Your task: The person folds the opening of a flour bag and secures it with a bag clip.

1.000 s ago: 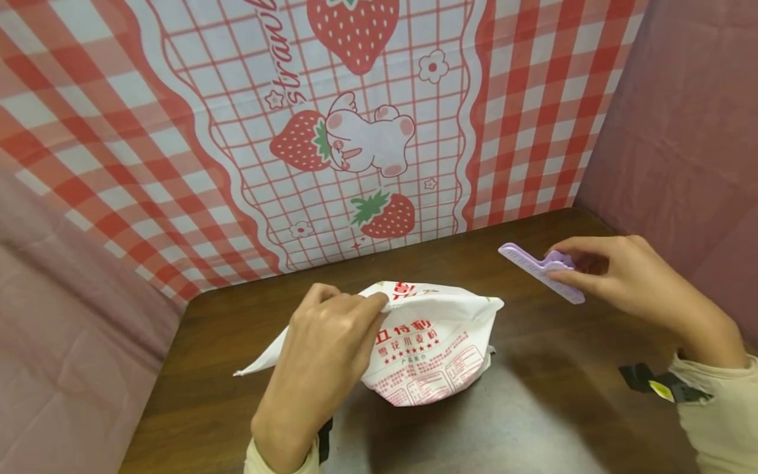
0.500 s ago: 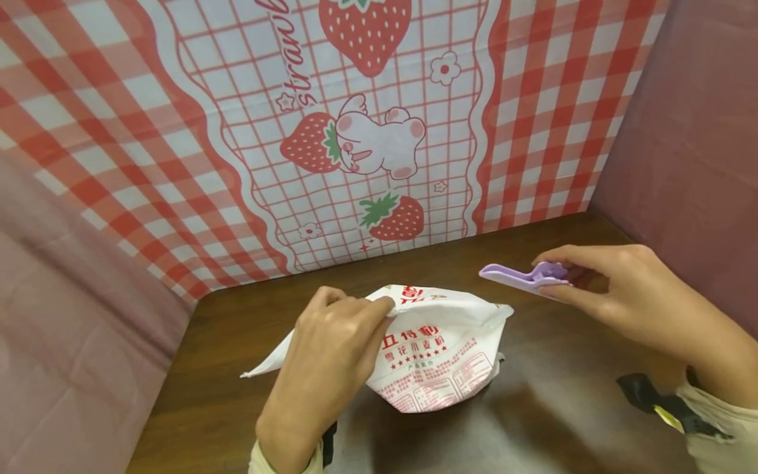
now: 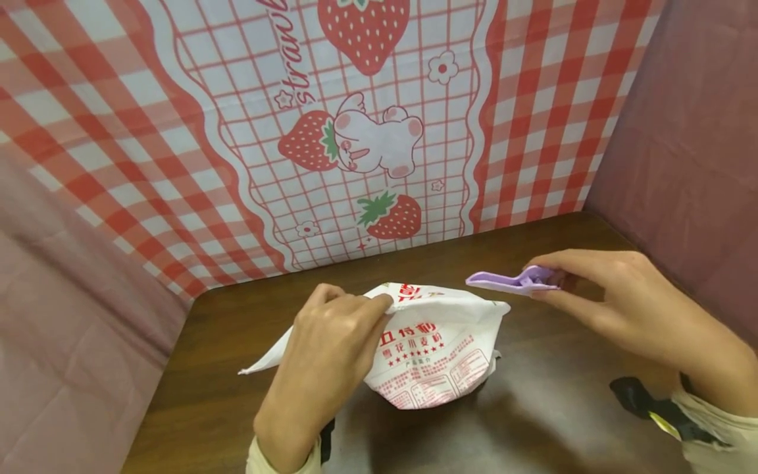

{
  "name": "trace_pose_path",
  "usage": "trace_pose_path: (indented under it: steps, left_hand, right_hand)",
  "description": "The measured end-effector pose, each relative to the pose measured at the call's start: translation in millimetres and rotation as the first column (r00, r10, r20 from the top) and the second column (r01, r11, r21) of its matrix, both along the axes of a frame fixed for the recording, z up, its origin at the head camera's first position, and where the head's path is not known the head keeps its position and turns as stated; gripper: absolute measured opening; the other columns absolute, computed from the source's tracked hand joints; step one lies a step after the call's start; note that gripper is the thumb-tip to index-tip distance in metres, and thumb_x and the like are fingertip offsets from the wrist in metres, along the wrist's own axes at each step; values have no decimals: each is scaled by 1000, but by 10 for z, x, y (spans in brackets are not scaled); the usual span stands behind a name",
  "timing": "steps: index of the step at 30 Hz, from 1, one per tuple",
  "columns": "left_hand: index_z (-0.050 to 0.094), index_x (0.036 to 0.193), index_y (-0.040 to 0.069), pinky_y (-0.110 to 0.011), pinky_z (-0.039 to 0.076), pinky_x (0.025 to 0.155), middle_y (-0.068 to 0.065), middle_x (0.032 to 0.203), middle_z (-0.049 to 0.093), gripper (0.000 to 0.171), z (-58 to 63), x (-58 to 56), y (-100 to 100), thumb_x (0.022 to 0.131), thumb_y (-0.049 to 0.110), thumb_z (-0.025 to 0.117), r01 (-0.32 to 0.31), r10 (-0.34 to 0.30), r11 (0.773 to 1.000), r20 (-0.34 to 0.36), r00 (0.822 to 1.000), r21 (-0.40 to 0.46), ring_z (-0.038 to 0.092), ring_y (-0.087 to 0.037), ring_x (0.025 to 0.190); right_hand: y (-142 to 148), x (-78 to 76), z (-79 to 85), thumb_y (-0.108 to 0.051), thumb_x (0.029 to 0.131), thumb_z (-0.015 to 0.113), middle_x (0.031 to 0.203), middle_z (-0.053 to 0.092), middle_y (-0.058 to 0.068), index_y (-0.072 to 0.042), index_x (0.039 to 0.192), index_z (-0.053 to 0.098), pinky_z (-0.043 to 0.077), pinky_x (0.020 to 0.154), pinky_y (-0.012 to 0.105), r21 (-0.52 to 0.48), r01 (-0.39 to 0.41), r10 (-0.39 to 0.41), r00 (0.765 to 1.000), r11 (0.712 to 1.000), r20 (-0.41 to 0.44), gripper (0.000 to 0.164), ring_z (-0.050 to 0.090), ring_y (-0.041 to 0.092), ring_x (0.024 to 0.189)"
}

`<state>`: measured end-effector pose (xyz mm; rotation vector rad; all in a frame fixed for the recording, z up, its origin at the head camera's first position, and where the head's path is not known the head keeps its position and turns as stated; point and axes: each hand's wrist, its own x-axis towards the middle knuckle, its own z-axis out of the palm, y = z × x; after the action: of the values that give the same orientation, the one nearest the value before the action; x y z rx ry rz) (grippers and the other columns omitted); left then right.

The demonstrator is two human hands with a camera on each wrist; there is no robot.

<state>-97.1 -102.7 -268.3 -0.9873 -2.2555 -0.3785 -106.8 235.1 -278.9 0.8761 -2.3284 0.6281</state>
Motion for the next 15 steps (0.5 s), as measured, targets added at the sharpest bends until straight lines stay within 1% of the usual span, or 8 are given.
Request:
trace_pose_path:
  steps: [1,5,6,7,9,11,13,15]
  left_hand:
    - [70,92,10,-32,47,76,6,71,68,5,-3,-1,1,88,8,74,0,0,1000,-1,1000,-2,62,-7,63]
    - [69,90,10,-32,47,75,6,70,67,5,-10,-1,5,88,8,74,-3,3,1000,-12,1000,-7,62,-6,62]
    - [70,91,10,-32,47,75,6,70,67,6,-11,-1,6,88,9,74,-3,3,1000,-13,1000,-6,62,-6,62]
    - [70,91,10,-32,47,75,6,70,68,5,-11,0,6,88,9,73,-2,2,1000,-12,1000,-6,62,-6,63]
    - [70,91,10,-32,47,75,5,71,68,5,-10,0,7,88,9,73,-3,2,1000,-11,1000,-6,63,-7,63]
    - [70,91,10,-32,47,75,5,71,68,4,-7,-1,8,89,10,73,-4,4,1000,-12,1000,-7,62,-7,63]
    - [69,91,10,-32,47,75,5,71,68,4,-4,-3,9,89,9,73,-5,5,1000,-16,1000,-8,62,-7,63]
    - [69,91,10,-31,47,74,5,70,67,5,-3,-5,9,89,9,73,-6,6,1000,-25,1000,-7,62,-7,62]
  right_hand:
    - [6,2,-4,-1,65,86,88,67,-16,-17,106,74,41,65,10,-7,-8,8,1000,1000,0,46,54,-5,74]
    - [38,5,-20,-14,77,85,91,69,-14,-12,110,73,43,64,11,-14,-44,44,999,999,-21,35,55,-6,77]
    - [44,10,-19,-18,79,83,93,69,-13,-12,111,73,43,64,11,-17,-45,44,999,999,-22,34,55,-5,78]
    - [49,16,-17,-25,84,80,94,70,-12,-12,112,73,43,65,11,-19,-42,41,999,999,-33,31,55,-6,79]
    - [54,30,-6,-37,90,71,95,70,-12,-13,112,74,43,64,11,-31,-38,36,998,999,-58,33,54,-7,79]
    - [45,49,17,-46,93,64,93,71,-11,-12,109,76,42,63,11,-50,-34,29,996,998,-83,40,54,-8,78]
    - [21,61,41,-52,95,57,90,71,-9,-9,105,77,42,62,10,-77,-56,46,991,995,-127,48,54,-9,76]
    - [-18,71,69,-50,95,59,89,72,-6,-6,100,77,42,62,10,-116,-99,80,984,988,-157,48,55,-8,76]
